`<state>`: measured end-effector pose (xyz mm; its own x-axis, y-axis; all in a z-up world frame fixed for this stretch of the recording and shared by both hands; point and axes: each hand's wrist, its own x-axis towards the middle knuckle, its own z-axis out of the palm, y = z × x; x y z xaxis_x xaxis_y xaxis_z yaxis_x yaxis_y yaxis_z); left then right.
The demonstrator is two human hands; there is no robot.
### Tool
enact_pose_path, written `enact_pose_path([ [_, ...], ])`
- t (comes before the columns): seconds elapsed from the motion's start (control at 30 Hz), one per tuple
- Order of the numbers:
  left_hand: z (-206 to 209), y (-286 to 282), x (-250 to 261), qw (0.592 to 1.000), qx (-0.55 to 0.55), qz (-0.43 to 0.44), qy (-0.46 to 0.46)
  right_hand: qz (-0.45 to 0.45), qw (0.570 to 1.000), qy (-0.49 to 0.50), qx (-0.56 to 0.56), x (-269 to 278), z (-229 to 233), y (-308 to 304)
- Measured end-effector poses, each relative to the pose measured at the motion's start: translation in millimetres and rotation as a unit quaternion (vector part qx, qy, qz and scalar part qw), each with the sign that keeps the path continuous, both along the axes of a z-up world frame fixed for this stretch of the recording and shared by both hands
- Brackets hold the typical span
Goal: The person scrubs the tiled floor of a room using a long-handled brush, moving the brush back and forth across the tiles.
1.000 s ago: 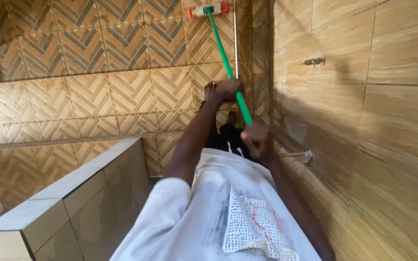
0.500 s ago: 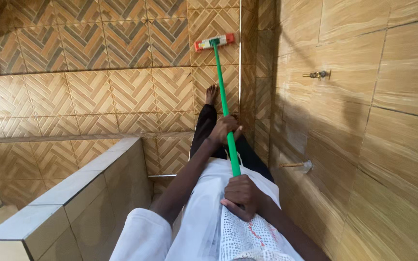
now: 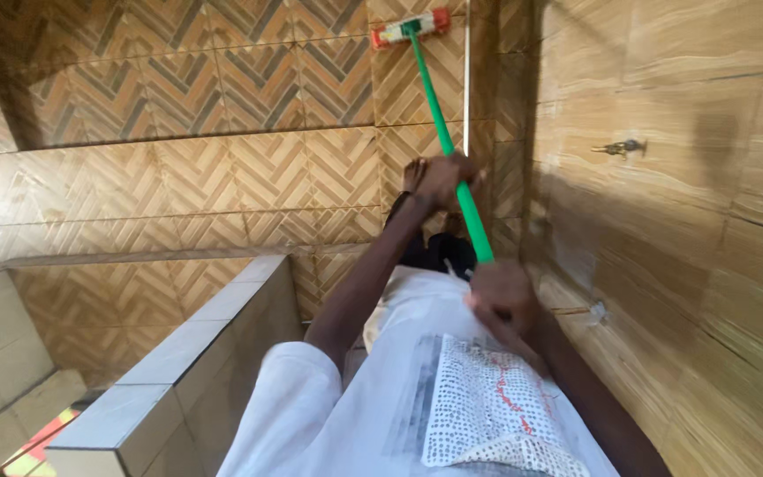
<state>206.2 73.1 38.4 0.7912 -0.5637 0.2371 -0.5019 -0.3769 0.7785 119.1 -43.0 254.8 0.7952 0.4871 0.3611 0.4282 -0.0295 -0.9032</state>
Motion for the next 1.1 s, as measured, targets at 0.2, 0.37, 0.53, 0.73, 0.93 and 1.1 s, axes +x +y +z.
enact_pose_path([
  [0.2, -49, 17, -28, 0.995, -0.086, -0.017, 0.044, 0.094, 0.994, 0.054, -0.029, -6, -12, 16],
  [0.37, -92, 24, 63, 0.999, -0.025, -0.035, -0.009, -0.031, 0.998, 0.003, -0.049, 54, -50, 34],
  [0.53, -50, 11, 121, 0.999, 0.007, -0.039, 0.007, -0.146, 0.985, 0.044, -0.08, 87, -27, 27],
  [0.73, 19, 1, 31, 0.99, 0.065, -0.035, 0.117, -0.03, 0.995, 0.079, -0.059, 52, 43, 16],
  [0.93, 3, -5, 23, 0.989, -0.129, -0.03, 0.064, -0.064, 0.998, 0.027, 0.007, 42, 13, 25],
  [1.1, -14, -44, 91, 0.997, -0.071, -0.025, 0.002, -0.261, 0.953, 0.127, 0.083, 62, -22, -34],
])
